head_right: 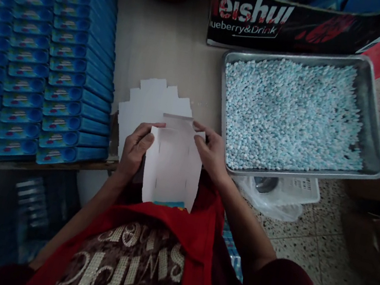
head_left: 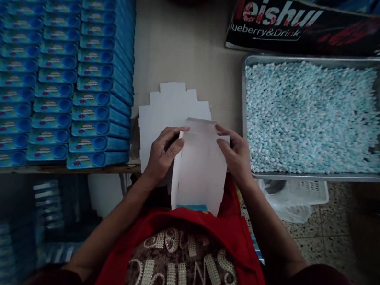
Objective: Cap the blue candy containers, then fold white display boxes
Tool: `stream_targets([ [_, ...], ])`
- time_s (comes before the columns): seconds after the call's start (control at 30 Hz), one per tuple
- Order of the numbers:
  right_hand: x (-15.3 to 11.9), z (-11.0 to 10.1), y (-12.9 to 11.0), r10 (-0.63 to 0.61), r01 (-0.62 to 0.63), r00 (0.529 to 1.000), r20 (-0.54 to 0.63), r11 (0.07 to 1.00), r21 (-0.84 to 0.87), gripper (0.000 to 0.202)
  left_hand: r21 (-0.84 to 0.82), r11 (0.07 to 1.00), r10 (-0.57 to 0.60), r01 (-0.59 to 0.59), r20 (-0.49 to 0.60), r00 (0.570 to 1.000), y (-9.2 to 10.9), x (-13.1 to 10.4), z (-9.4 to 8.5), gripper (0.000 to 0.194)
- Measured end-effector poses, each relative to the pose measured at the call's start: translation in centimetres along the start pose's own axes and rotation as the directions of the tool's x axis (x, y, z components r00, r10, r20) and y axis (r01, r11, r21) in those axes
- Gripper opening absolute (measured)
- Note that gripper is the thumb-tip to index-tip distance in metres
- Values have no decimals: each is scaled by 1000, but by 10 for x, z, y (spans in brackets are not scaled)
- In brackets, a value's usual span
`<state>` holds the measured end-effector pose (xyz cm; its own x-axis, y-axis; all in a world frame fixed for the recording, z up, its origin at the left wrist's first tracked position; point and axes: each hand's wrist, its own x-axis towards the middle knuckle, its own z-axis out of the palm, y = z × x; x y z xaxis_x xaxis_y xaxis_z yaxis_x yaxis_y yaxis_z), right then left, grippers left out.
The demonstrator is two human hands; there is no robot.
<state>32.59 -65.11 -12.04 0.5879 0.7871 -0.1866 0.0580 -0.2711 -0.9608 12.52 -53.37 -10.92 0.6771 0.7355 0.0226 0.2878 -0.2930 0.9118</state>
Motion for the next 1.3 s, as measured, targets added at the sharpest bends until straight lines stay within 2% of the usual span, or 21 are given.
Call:
stream_targets([
  [0.1,12,0,5,-77,75,997,-14,993,-88,66,25,1000,17,-14,-132,991,3,6,1,32],
  [0.17,21,1,4,-112,116,993,31,979,-167,72,71,997,43,-32,-158,986,1,12,1,28],
  [0.3,17,5,-11,-198,232,971,131,911,-341,58,3,1000,31,-31,-66,997,-12,18,3,25],
  [0.4,6,8,-25,-270,364,930,249,763,-535,43,-130,991,-21,-1,-166,986,-18,14,15,24],
  [0.47,7,7,-29,-273,430,901,338,671,-604,41,-185,983,-32,-16,-252,967,-17,11,22,34],
  [0.53,14,6,-27,-256,416,907,334,665,-621,40,-171,985,-29,-17,-266,963,-13,10,24,40],
  [0.67,27,9,-14,-244,273,961,129,776,-568,45,-60,998,-25,17,-144,989,-1,11,15,25],
  [0.77,21,14,-10,-230,233,971,67,836,-496,48,-87,996,-34,25,-106,994,7,13,9,22],
  [0.83,11,14,-14,-226,243,969,98,812,-530,51,-74,995,-75,68,-100,992,9,16,9,21],
  [0.93,6,4,-29,-217,314,949,231,737,-598,59,-3,991,-135,136,-107,985,12,21,11,21],
  [1.0,13,-7,-41,-168,348,924,344,741,-574,52,100,985,-127,138,-106,986,14,26,10,11],
  [1.1,38,-16,-52,-132,399,882,453,722,-566,37,329,938,-101,114,-55,993,16,37,3,22],
  [1.2,66,-1,-48,-182,505,839,513,615,-606,27,515,857,-76,27,73,994,12,56,-9,13],
  [1.3,82,25,-35,-214,557,813,542,560,-614,24,576,813,-73,-84,244,967,6,81,-18,8],
])
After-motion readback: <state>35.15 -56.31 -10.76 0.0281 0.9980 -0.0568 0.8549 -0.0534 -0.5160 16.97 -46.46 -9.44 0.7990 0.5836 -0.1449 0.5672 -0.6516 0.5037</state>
